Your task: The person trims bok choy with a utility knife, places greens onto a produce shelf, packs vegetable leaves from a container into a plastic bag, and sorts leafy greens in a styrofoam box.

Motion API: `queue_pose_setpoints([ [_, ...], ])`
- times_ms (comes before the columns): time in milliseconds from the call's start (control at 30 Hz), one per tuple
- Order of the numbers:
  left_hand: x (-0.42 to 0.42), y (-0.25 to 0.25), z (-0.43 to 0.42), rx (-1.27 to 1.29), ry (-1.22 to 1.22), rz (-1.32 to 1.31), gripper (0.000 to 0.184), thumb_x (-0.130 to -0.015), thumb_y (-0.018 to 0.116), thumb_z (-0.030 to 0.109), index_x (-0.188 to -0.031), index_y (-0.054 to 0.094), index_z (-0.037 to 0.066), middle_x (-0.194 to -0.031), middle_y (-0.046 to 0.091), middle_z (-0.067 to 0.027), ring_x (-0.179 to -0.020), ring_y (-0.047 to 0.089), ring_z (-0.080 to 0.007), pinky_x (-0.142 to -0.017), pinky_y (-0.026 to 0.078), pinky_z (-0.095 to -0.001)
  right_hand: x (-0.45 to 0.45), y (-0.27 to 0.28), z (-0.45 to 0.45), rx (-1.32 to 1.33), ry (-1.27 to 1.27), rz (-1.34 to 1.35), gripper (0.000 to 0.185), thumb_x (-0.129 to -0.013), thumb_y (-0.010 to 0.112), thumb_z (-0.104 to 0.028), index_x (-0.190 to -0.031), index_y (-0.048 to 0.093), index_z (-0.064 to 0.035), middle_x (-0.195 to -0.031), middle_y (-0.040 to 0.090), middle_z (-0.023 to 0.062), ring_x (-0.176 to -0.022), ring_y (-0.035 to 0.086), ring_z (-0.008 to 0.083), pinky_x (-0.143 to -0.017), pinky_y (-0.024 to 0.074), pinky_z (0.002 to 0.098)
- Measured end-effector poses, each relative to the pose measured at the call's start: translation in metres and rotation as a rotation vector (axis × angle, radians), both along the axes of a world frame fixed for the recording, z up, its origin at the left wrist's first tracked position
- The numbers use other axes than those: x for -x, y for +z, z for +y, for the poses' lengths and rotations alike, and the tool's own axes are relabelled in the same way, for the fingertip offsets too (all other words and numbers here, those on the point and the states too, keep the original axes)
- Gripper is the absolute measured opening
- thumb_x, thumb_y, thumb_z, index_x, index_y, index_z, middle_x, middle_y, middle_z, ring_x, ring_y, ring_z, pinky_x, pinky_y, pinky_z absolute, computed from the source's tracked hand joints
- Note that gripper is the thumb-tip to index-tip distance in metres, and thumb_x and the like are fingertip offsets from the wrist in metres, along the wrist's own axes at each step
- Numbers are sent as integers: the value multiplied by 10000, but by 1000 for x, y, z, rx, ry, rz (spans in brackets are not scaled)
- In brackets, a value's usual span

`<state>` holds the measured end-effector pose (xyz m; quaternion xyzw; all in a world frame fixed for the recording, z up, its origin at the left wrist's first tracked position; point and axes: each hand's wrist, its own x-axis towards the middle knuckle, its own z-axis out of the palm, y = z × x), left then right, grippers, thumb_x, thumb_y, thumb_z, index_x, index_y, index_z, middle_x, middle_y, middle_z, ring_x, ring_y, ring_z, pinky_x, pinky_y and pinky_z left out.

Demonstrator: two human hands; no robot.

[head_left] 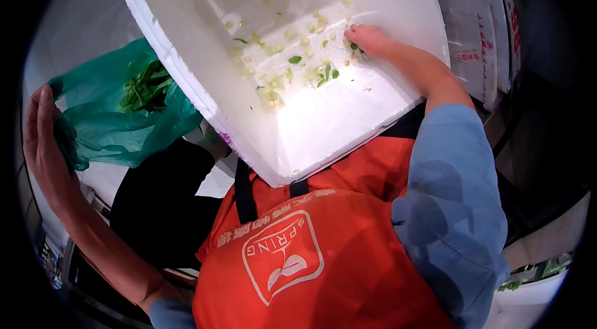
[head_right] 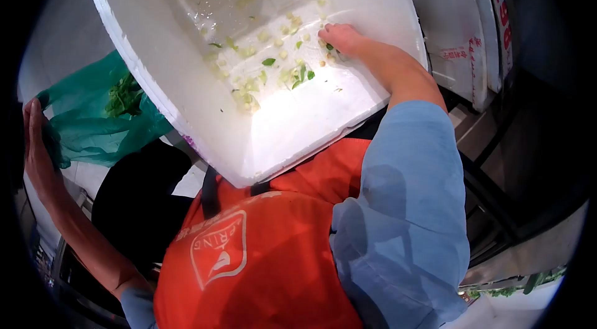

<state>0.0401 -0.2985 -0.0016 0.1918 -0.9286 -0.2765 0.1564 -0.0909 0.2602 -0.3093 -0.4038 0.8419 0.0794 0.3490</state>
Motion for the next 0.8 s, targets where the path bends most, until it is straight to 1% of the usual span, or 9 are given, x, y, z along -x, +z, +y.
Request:
queue_pose_setpoints([
  [67,-1,-5,-5,34,8,0,371,-902,646,366,-1116,700,69,-866,596,-4,-777,515,-76,-736,401,-214,-3,-10,0,10,-192,18,308,-823,616,-103,-1113,515,-84,-1097,554,153,-1020,579,343,-854,482,447],
  [167,-1,-9,-11,38,68,-47,386,-907,632,373,-1140,693,71,-963,654,-18,-830,545,-87,-805,424,-227,-14,-6,-1,-15,-371,-85,312,-822,633,-173,-1103,531,-85,-1071,583,157,-1029,581,338,-867,468,457],
  [267,1,-11,-18,-9,22,-43,395,-910,627,372,-1156,685,67,-1026,666,-29,-837,548,-84,-821,425,-220,-27,-1,0,46,-386,-27,255,-790,625,-178,-1010,563,-65,-991,619,149,-949,599,346,-807,475,448],
  [367,1,-11,-14,3,16,-15,410,-910,628,377,-1169,677,63,-1035,668,-36,-868,563,-87,-833,430,-224,-31,24,-19,-70,-395,-50,299,-818,617,-215,-1078,546,-84,-1061,630,143,-1044,582,327,-883,455,458],
  [467,0,-8,-27,-23,28,-115,423,-906,634,382,-1184,670,64,-1067,670,-54,-944,586,-115,-882,435,-251,-39,4,-2,-86,-326,45,303,-809,621,-221,-1077,551,-97,-1048,636,137,-1016,593,330,-856,468,454],
  [567,-3,-14,-32,26,38,-85,432,-904,637,381,-1201,663,68,-1103,671,-73,-1031,599,-148,-939,434,-284,-35,-6,1,-178,-336,-40,316,-808,637,-255,-1074,550,-107,-1027,639,139,-979,605,336,-817,479,454],
  [667,-2,-13,-30,58,42,-102,445,-901,639,388,-1213,656,72,-1146,664,-91,-1068,600,-170,-969,426,-300,-29,2,-1,-151,-289,-82,306,-816,638,-262,-1060,544,-103,-1006,635,147,-958,611,338,-791,483,451],
  [767,-2,-13,-33,56,33,-112,454,-897,639,399,-1220,654,80,-1182,655,-93,-1085,601,-174,-983,424,-311,-36,17,-9,122,-295,-37,228,-812,631,-234,-977,560,-94,-876,636,132,-860,621,332,-736,482,446],
  [800,-2,-13,-34,50,31,-120,450,-899,637,396,-1222,653,83,-1193,651,-95,-1095,600,-177,-989,423,-315,-38,16,-13,126,-302,-21,226,-818,628,-232,-982,556,-93,-879,632,134,-865,619,334,-739,481,445],
])
